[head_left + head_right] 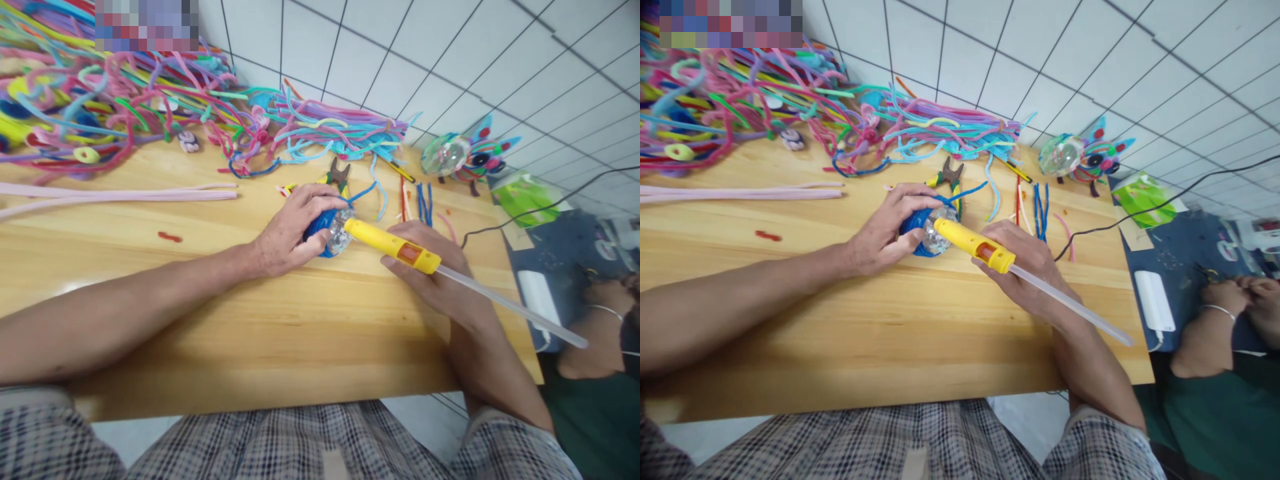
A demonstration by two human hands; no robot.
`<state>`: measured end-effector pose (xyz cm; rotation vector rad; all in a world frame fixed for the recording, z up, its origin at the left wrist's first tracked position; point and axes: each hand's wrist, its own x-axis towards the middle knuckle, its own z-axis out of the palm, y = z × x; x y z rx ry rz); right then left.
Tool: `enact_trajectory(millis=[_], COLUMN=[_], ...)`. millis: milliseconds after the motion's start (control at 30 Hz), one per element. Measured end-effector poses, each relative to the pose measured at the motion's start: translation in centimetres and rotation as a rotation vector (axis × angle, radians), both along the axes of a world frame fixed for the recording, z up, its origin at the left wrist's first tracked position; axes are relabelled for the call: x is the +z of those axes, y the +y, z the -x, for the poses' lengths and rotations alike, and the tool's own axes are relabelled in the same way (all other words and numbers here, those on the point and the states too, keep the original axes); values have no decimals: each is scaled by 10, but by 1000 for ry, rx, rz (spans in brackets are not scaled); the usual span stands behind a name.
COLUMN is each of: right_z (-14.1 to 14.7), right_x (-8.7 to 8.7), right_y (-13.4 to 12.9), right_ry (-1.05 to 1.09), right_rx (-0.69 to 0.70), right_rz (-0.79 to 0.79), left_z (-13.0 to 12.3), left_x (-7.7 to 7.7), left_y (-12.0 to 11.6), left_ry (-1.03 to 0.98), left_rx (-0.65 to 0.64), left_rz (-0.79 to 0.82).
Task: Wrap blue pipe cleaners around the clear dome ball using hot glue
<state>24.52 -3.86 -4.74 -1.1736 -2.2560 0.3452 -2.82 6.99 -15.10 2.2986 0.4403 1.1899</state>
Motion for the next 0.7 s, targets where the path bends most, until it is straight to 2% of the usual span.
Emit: enact_trajectory(millis=[700], right_z=[0], right_x=[-2], right_y=[-1], right_ry=[33], right_rx=[-15], right_rz=[10], left_z=[-2], left_x=[-1], left_y=[0], left_ry=[-8], left_rx=[10], left_rz=[-7])
